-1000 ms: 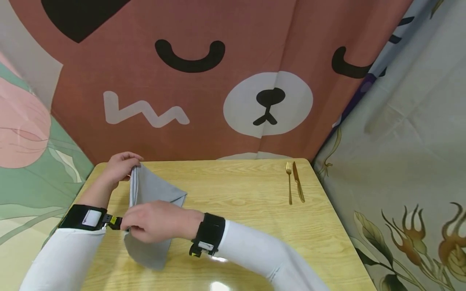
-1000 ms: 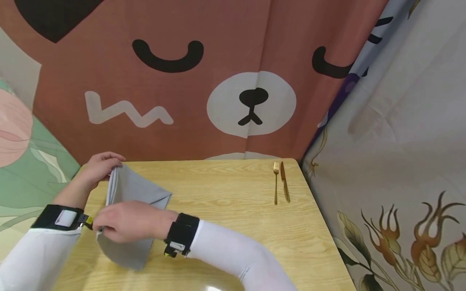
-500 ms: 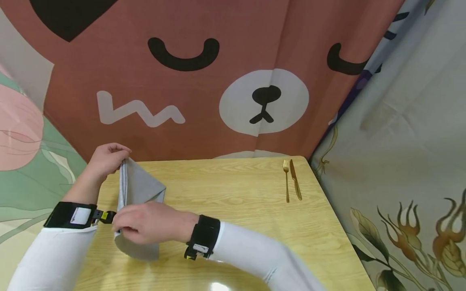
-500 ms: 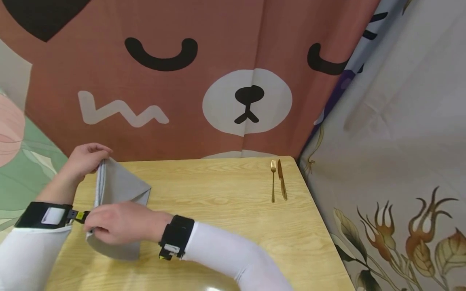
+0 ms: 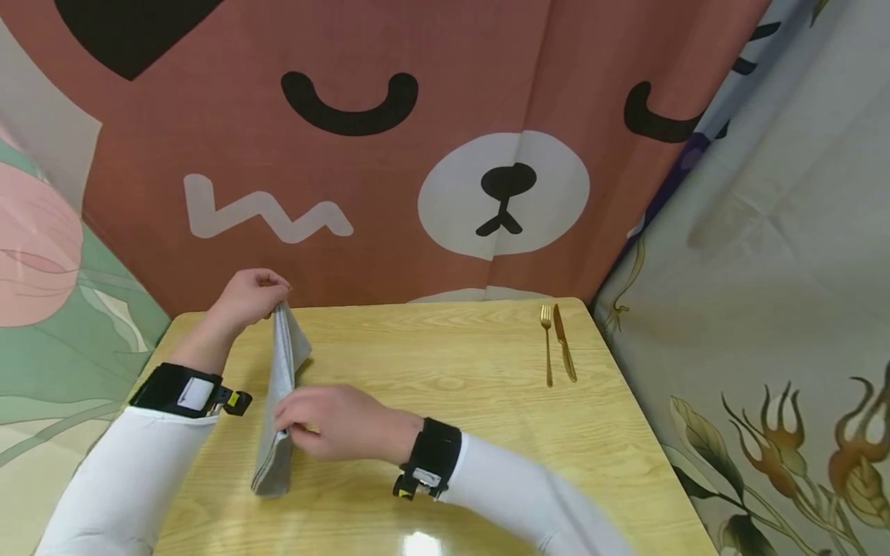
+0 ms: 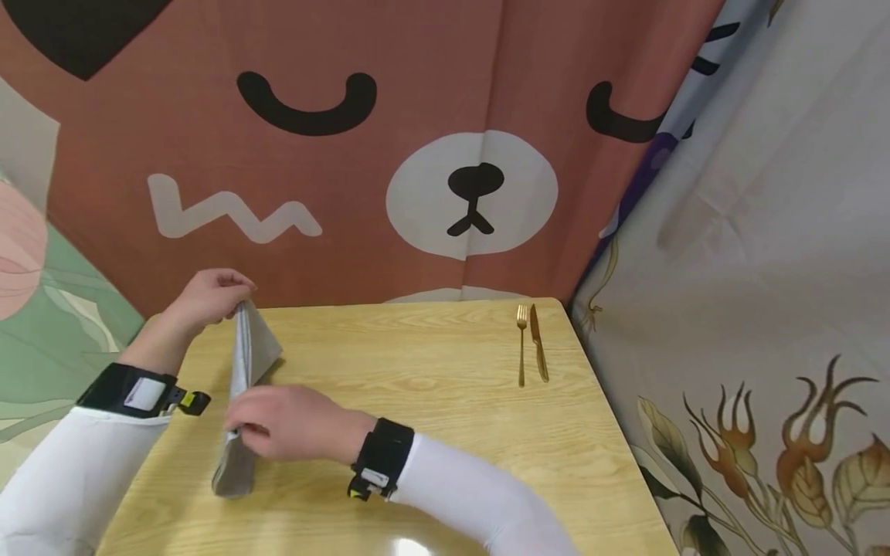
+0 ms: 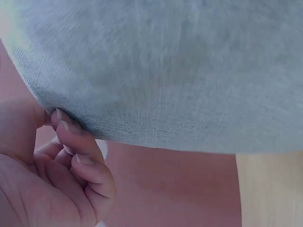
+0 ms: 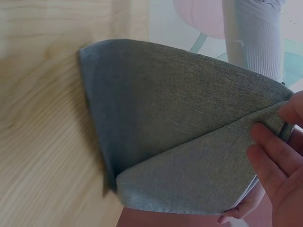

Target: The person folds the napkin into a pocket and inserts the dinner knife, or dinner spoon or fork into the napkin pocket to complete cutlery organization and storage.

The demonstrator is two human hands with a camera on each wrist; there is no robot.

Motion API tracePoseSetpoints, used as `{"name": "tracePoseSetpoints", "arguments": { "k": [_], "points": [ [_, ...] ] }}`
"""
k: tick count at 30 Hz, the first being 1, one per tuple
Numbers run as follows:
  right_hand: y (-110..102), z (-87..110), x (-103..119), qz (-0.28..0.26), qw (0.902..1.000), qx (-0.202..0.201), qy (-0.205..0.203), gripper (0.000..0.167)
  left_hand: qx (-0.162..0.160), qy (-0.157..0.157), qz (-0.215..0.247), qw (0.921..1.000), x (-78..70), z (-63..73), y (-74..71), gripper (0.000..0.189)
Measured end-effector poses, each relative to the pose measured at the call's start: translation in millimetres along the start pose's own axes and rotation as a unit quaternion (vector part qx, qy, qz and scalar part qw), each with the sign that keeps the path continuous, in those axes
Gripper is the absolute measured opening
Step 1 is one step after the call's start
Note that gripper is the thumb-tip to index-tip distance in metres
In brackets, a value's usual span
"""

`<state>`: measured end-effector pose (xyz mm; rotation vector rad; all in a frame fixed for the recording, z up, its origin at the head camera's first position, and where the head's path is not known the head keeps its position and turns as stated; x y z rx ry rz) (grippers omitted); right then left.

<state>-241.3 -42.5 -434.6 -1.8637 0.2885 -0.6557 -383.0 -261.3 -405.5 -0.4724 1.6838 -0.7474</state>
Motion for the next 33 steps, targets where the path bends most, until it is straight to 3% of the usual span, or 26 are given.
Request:
{"name": "tracePoseSetpoints", "arguments": {
  "k": [5,16,25,33],
  "points": [
    [-2,23.9,-21,-0.001,1.0,-0.006,-0.002,0.021,0.017,0.008,0.013,0.9997,-8.4,-11.6,24.8,0.035],
    [-2,68.7,-60,0.012,0.9991,0.039,-0.007,0.015,0.051,0.01,0.046,0.9976,-23.0,-29.8,80.6,0.024],
    [-8,88.1,-69,0.048,0.9906,0.125,0.027,0.015,0.083,0.038,0.077,0.9928,-38.2,-41.6,136.3,0.02],
    [-4,94.4,-70,0.032,0.9783,0.198,0.052,0.019,0.114,0.032,0.065,0.9909,-42.9,-47.1,185.9,0.016]
  ]
}}
Point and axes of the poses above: each hand's wrist, its own z-axis away from the middle knuckle, its own y-axis out of the palm, x = y × z, the point moved 2 cm from there along -z, towards the middle knuckle, and after that the axes turned 15 degrees about y, right-handed, at the moved point
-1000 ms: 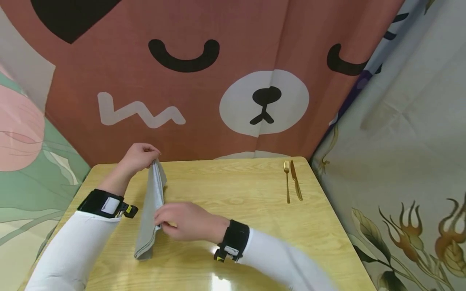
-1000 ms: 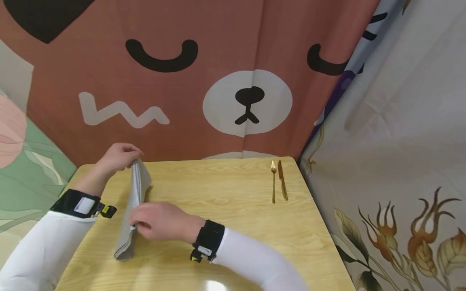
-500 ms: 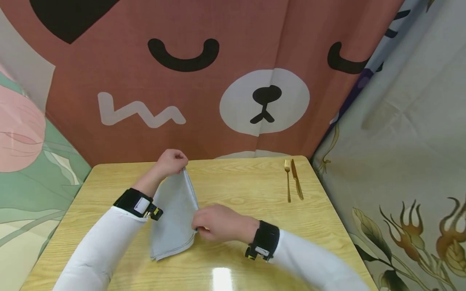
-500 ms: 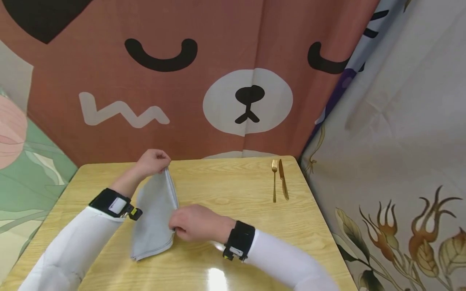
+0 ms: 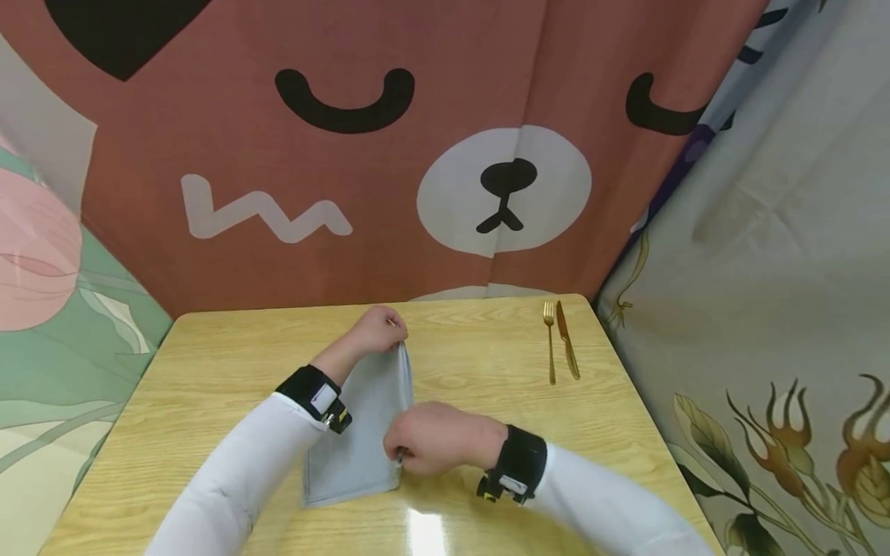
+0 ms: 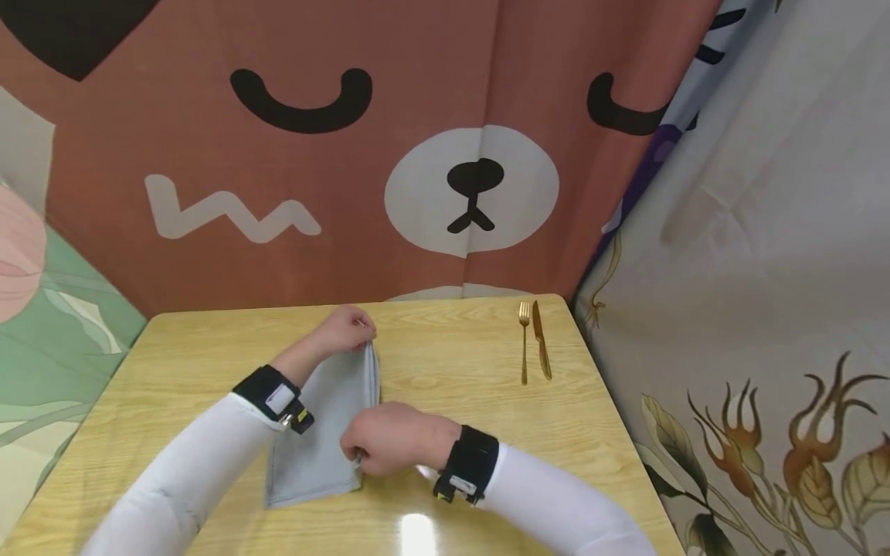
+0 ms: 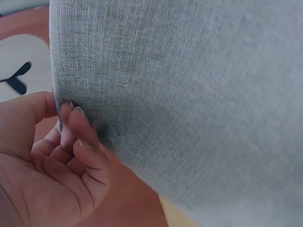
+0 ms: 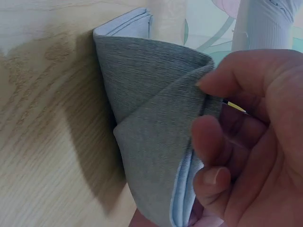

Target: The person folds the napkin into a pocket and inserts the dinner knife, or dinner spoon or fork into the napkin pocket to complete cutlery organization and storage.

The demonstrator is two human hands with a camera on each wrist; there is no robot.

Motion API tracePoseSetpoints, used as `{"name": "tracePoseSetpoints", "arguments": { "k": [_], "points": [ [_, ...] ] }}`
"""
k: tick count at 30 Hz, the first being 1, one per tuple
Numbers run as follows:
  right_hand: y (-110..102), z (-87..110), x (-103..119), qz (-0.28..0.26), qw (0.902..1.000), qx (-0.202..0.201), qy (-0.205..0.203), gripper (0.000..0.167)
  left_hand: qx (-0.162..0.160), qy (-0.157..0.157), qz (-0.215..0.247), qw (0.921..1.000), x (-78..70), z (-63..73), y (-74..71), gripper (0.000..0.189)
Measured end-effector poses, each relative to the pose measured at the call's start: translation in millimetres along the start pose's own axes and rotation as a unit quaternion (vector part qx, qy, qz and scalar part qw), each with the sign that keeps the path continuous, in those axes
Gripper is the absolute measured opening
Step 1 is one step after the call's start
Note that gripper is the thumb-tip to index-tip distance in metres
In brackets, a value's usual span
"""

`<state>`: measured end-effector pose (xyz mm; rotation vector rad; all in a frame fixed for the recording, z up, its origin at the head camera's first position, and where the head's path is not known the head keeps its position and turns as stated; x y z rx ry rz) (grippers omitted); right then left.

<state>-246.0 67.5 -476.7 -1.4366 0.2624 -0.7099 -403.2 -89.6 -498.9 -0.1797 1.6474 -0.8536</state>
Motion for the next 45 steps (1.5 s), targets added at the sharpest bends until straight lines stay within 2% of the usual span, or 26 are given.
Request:
{"name": "tracePoseSetpoints", "arguments": {
  "k": [6,10,17,19,23,28,30,32,36,41,45],
  "points": [
    [11,8.7,-9,0.012,0.9994,0.029,0.016,0.022,0.019,-0.005,0.019,0.9996,0.7,-9.5,34.3,0.017],
    [19,13.9,-13,0.017,0.9984,0.045,0.03,0.024,0.028,-0.006,0.011,0.9995,2.2,-11.4,53.5,0.021],
    [30,17.3,-13,0.045,0.9976,0.047,0.026,0.021,0.031,-0.004,-0.013,0.9994,0.2,-12.5,74.9,0.034],
    [33,18.1,-13,0.051,0.9973,0.047,0.026,0.025,0.035,-0.002,-0.019,0.9992,0.5,-13.6,79.6,0.036],
    [38,20.5,-15,0.05,0.9965,0.059,0.034,0.033,0.041,0.002,-0.044,0.9982,2.5,-15.7,88.1,0.028],
    [46,22.6,-19,0.023,0.9956,0.077,0.048,0.031,0.052,0.001,-0.071,0.9961,6.5,-17.9,96.6,0.012],
    [49,23.2,-20,0.013,0.9953,0.081,0.051,0.03,0.057,0.002,-0.081,0.9951,7.8,-18.0,99.2,0.016],
    [52,23.3,-21,0.004,0.9949,0.085,0.055,0.028,0.059,0.006,-0.085,0.9946,9.3,-17.0,100.0,0.028],
    [56,25.1,-25,-0.014,0.9935,0.095,0.061,0.027,0.066,0.034,-0.08,0.994,13.2,-13.0,99.7,0.04],
    [62,28.0,-28,-0.03,0.9929,0.095,0.066,0.025,0.09,0.075,-0.055,0.9916,16.9,-5.4,101.2,0.04],
    [67,27.1,-29,-0.037,0.9927,0.085,0.077,0.024,0.096,0.099,-0.056,0.9888,21.0,2.7,104.4,0.039]
  ]
}}
Point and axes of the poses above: each hand's wrist, its own z-axis away from the middle knuckle, its own y-axis out of the palm, x = y × z, the point moved 2 cm from there along -z, towards the middle knuckle, and after that the axes turned 15 degrees about y, right-handed, at the moved point
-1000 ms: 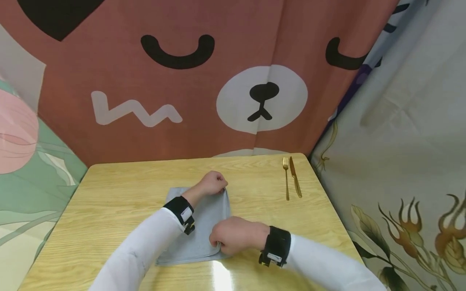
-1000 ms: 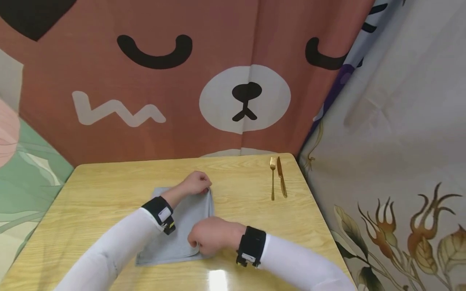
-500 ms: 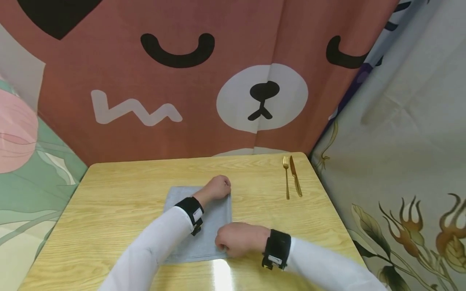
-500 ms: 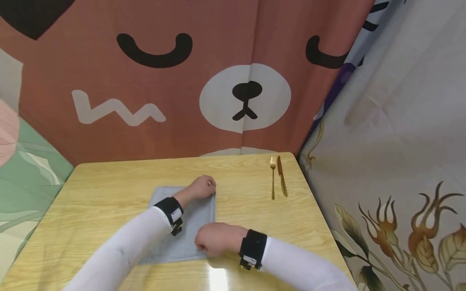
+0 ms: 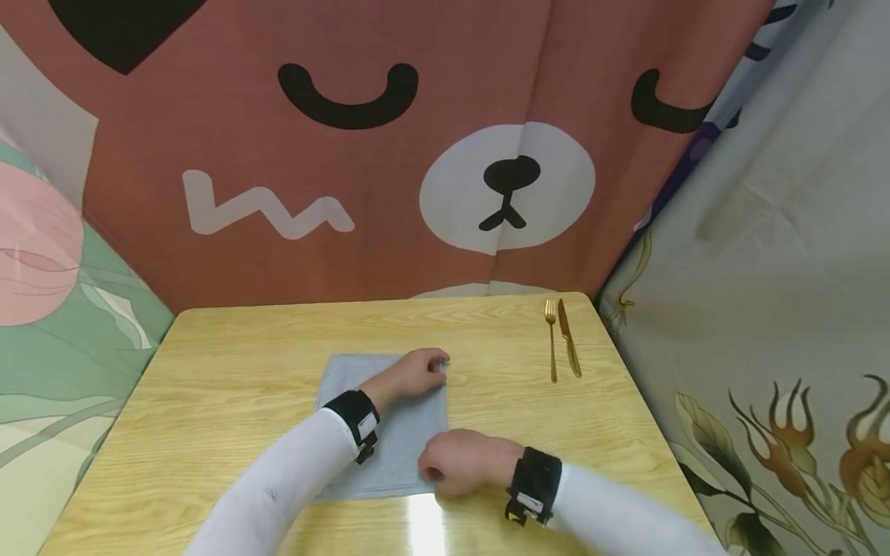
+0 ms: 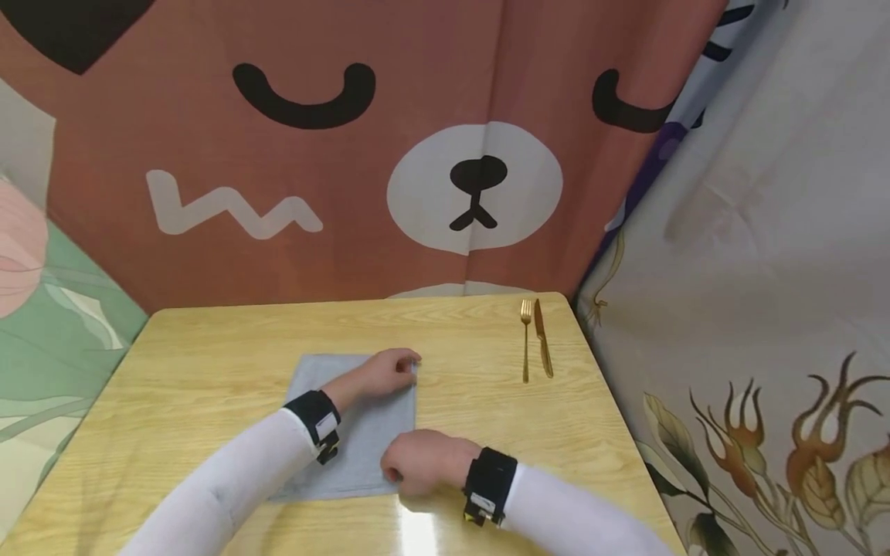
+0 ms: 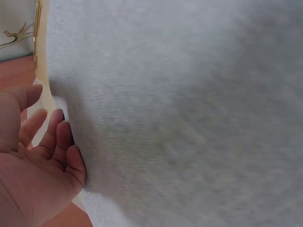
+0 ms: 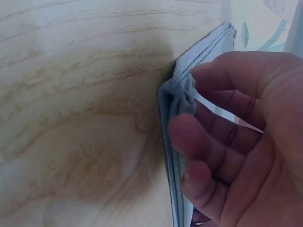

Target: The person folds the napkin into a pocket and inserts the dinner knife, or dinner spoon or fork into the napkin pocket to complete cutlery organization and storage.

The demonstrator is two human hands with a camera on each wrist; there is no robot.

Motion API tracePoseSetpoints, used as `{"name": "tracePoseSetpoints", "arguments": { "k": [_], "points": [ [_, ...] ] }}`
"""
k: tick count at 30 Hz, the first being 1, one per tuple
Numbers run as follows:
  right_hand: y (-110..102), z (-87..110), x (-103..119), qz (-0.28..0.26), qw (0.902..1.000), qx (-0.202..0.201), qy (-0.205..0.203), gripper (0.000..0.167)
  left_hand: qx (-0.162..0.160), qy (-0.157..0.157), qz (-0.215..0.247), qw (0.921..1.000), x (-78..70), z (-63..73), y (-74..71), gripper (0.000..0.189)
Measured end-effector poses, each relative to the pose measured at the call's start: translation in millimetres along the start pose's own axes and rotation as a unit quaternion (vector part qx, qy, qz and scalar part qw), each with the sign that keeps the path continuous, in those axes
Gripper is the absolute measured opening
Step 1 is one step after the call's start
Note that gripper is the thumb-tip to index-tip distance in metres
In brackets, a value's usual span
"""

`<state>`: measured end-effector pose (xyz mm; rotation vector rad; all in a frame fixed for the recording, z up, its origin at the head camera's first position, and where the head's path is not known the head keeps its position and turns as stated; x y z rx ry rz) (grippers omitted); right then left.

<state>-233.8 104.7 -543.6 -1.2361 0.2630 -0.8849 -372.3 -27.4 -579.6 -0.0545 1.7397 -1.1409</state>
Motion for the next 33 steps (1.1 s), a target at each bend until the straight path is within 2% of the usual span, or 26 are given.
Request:
{"name": "tracePoseSetpoints", "arguments": {
  "k": [6,11,15,19,23,25,27,31,33],
  "points": [
    [6,-5.4,0,-0.019,0.9996,-0.007,0.021,0.019,-0.005,0.033,-0.001,0.9994,2.3,14.8,4.1,0.036],
    [10,-9.2,-1,-0.042,0.9984,-0.021,0.03,0.018,-0.004,0.059,0.008,0.9982,-2.4,32.1,2.7,0.036],
    [11,-10.7,-1,-0.055,0.9972,-0.025,0.043,0.019,0.005,0.062,0.008,0.998,-8.1,44.6,-1.0,0.038],
    [9,-13.8,-1,-0.055,0.9971,-0.026,0.047,0.015,0.026,0.067,-0.003,0.9974,-9.3,58.4,-8.2,0.041],
    [2,-18.1,-1,-0.048,0.9957,-0.068,0.041,0.007,0.045,0.062,-0.04,0.9963,-2.6,79.0,-20.1,0.046],
    [0,-20.3,1,-0.035,0.9941,-0.096,0.038,0.019,0.051,0.05,-0.065,0.9953,3.1,91.1,-27.8,0.049],
    [-1,-21.6,3,-0.017,0.9931,-0.109,0.039,0.037,0.06,0.036,-0.093,0.9933,9.8,102.8,-35.9,0.056],
    [2,-23.6,4,0.011,0.9942,-0.084,0.066,0.079,0.086,0.011,-0.141,0.9862,25.1,120.9,-49.8,0.075],
    [5,-24.4,3,0.02,0.9946,-0.066,0.078,0.091,0.097,0.003,-0.162,0.982,32.5,127.4,-55.4,0.086]
  ]
}}
Point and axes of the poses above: each hand's wrist, its own z-axis away from the middle knuckle, its own y-axis out of the palm, x = y × z, the point moved 2 cm from there along -z, towards the middle knuckle, and after that the axes turned 15 degrees about y, right-handed, at the moved point
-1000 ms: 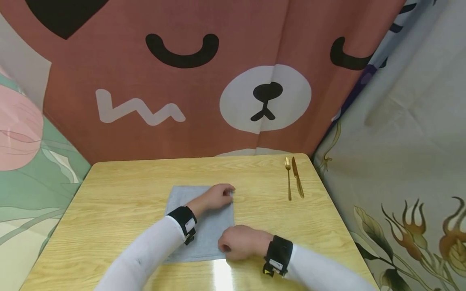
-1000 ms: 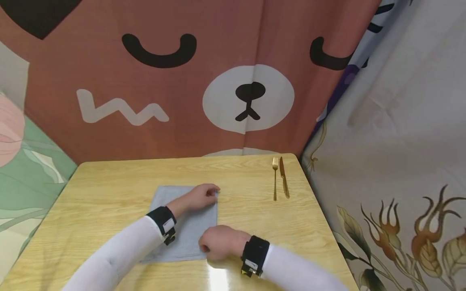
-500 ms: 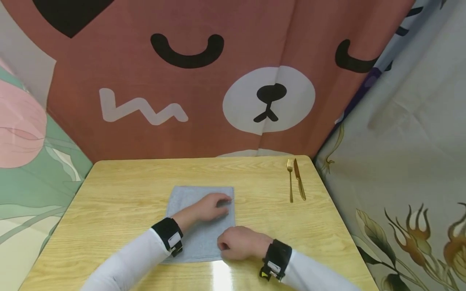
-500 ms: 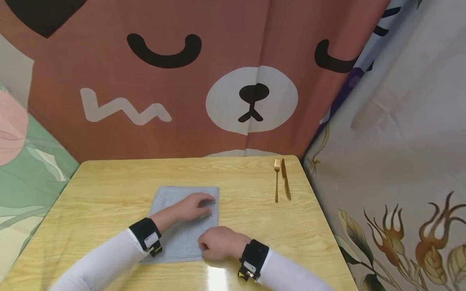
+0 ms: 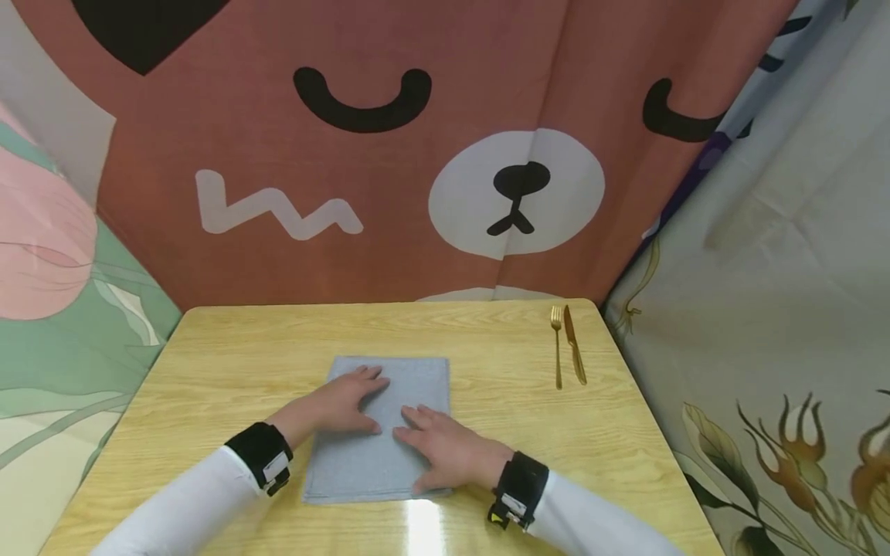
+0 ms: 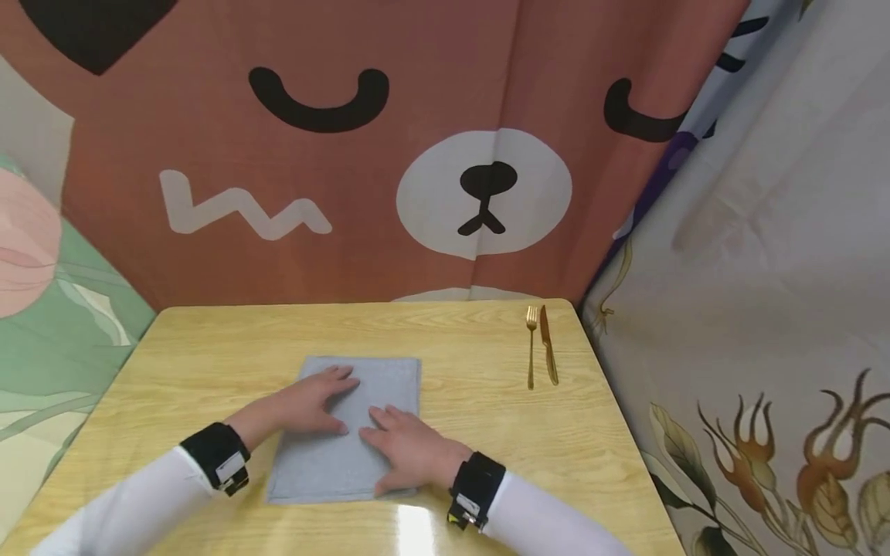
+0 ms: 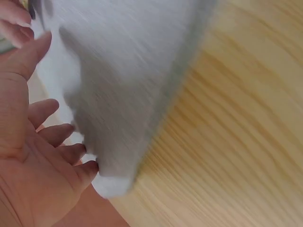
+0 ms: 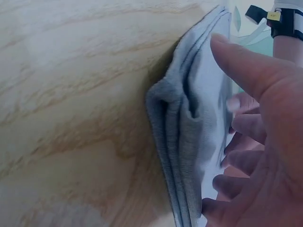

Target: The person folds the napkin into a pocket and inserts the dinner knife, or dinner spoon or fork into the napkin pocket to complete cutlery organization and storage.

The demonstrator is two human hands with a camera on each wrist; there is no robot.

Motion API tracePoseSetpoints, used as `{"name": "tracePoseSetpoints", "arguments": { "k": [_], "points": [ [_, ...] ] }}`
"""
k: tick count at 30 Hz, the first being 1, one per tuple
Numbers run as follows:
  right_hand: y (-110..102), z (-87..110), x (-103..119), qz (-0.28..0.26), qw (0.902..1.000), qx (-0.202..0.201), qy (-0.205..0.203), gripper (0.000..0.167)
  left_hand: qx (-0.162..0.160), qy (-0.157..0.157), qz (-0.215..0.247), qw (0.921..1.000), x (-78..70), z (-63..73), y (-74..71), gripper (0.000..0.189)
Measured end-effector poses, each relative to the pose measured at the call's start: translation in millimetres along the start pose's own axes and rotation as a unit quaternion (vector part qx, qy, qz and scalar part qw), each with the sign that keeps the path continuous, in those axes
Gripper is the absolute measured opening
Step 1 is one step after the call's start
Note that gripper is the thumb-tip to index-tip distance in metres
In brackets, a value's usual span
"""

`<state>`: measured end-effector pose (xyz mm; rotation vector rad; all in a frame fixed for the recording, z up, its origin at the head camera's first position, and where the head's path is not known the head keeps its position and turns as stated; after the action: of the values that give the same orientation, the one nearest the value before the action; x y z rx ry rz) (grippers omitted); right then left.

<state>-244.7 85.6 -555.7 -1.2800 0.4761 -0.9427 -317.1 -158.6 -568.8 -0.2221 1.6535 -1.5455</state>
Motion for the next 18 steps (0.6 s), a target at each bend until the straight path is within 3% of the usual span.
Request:
{"name": "tracePoseSetpoints", "arguments": {
  "k": [9,18],
  "points": [
    [9,-2.0,-4,0.013,0.9988,0.047,0.008,0.094,0.017,-0.03,-0.02,0.9992,26.4,16.4,-4.3,0.119],
    [21,-0.9,-14,-0.012,0.9974,0.07,0.013,0.111,0.036,-0.045,-0.028,0.9979,31.2,18.3,0.0,0.132]
  ]
}}
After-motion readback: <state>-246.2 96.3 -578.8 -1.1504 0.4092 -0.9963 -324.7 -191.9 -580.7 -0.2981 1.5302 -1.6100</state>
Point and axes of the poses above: each hand's wrist, its own z-axis away from the middle knuckle, its own y-axis out of the palm, x = y × z, the point moved 2 cm from there along -z, towards the middle knuckle, and after that the axes turned 15 degrees about y, right-handed, at the moved point
